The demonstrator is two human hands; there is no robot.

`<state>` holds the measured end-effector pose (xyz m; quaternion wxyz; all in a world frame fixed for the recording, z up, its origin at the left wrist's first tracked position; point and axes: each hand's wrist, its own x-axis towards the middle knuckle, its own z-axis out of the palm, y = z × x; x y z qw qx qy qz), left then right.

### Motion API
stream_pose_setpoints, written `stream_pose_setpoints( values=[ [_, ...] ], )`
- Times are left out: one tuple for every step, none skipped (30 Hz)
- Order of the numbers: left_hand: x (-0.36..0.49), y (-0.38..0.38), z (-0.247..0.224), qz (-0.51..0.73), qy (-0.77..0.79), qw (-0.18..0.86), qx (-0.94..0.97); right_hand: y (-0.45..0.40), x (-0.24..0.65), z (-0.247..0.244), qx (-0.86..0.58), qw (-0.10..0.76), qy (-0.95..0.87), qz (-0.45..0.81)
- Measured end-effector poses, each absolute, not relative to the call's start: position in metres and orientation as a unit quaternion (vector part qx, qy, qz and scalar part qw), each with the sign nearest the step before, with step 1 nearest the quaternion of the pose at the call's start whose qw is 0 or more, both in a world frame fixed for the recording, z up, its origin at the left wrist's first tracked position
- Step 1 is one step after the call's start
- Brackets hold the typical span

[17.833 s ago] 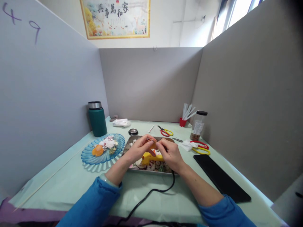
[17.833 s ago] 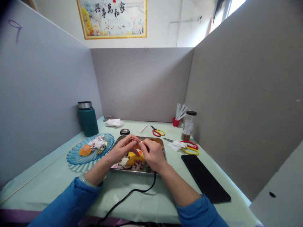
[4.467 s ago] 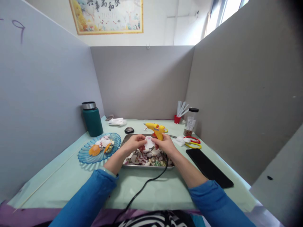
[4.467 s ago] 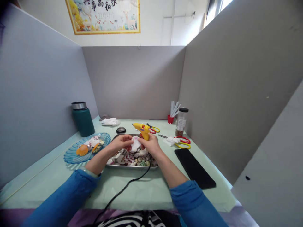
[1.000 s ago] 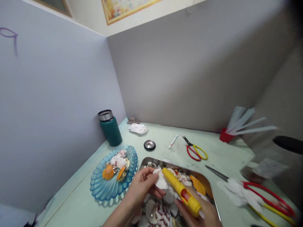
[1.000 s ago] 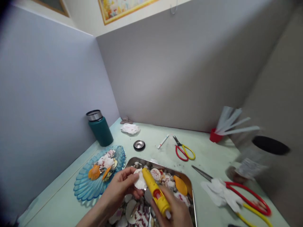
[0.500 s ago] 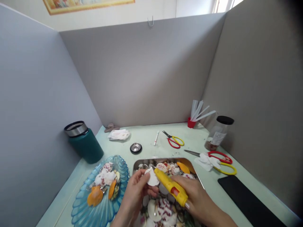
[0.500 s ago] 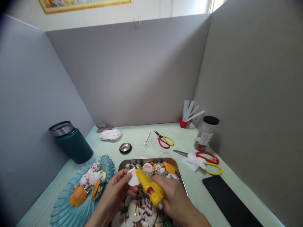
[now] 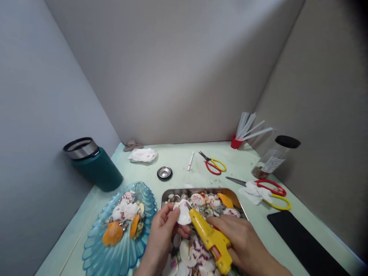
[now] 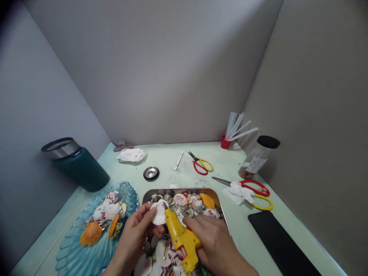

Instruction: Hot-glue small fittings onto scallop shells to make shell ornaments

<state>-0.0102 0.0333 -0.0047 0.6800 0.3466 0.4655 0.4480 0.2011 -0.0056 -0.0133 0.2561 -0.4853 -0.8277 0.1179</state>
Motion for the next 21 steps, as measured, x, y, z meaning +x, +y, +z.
stream_pose_setpoints(
  values=[
    [-0.01,0.033,-0.004,0.452,0.464,0.679,0.345,-0.006,0.203,-0.013,-0.486,0.257,-0.826,0.129],
    [-0.011,0.033,-0.004,0.456,0.462,0.679,0.344,-0.006,0.204,-0.013,-0.487,0.258,-0.821,0.147],
    [-0.011,0.032,-0.004,0.457,0.46,0.679,0.343,-0.007,0.206,-0.012,-0.49,0.26,-0.814,0.17],
    [-0.011,0.032,-0.004,0.457,0.461,0.678,0.344,-0.008,0.208,-0.011,-0.491,0.266,-0.806,0.196],
    [-0.011,0.032,-0.005,0.455,0.462,0.678,0.347,-0.009,0.21,-0.009,-0.49,0.277,-0.796,0.221],
    [-0.011,0.032,-0.005,0.452,0.463,0.676,0.352,-0.01,0.211,-0.008,-0.489,0.294,-0.785,0.242],
    [-0.011,0.032,-0.005,0.453,0.464,0.672,0.356,-0.012,0.213,-0.006,-0.489,0.314,-0.773,0.255],
    [-0.011,0.033,-0.005,0.458,0.465,0.667,0.359,-0.014,0.215,-0.005,-0.491,0.335,-0.76,0.262],
    [-0.011,0.033,-0.005,0.464,0.467,0.66,0.362,-0.016,0.216,-0.003,-0.494,0.352,-0.75,0.266],
    [-0.011,0.033,-0.005,0.469,0.469,0.652,0.366,-0.018,0.216,-0.002,-0.495,0.363,-0.742,0.269],
    [-0.01,0.032,-0.004,0.468,0.473,0.648,0.372,-0.02,0.217,-0.001,-0.495,0.368,-0.739,0.273],
    [-0.01,0.032,-0.004,0.459,0.476,0.648,0.379,-0.021,0.216,-0.001,-0.488,0.365,-0.742,0.28],
    [-0.01,0.032,-0.004,0.444,0.477,0.652,0.387,-0.023,0.215,-0.001,-0.477,0.359,-0.75,0.286],
    [-0.01,0.031,-0.005,0.428,0.476,0.66,0.393,-0.023,0.214,-0.002,-0.466,0.35,-0.759,0.29],
    [-0.01,0.031,-0.005,0.414,0.472,0.67,0.396,-0.024,0.212,-0.003,-0.46,0.339,-0.767,0.29],
    [-0.01,0.03,-0.006,0.406,0.468,0.679,0.394,-0.024,0.211,-0.004,-0.459,0.327,-0.775,0.286],
    [-0.01,0.03,-0.006,0.405,0.463,0.686,0.388,-0.023,0.209,-0.005,-0.462,0.314,-0.781,0.28],
    [-0.011,0.03,-0.007,0.409,0.461,0.689,0.381,-0.022,0.209,-0.006,-0.466,0.303,-0.785,0.274],
    [-0.012,0.03,-0.007,0.413,0.46,0.691,0.375,-0.022,0.209,-0.006,-0.47,0.293,-0.788,0.268],
    [-0.012,0.03,-0.008,0.417,0.462,0.69,0.37,-0.022,0.21,-0.006,-0.472,0.283,-0.792,0.263],
    [-0.013,0.03,-0.008,0.422,0.464,0.686,0.369,-0.022,0.212,-0.006,-0.474,0.273,-0.796,0.257]
  ],
)
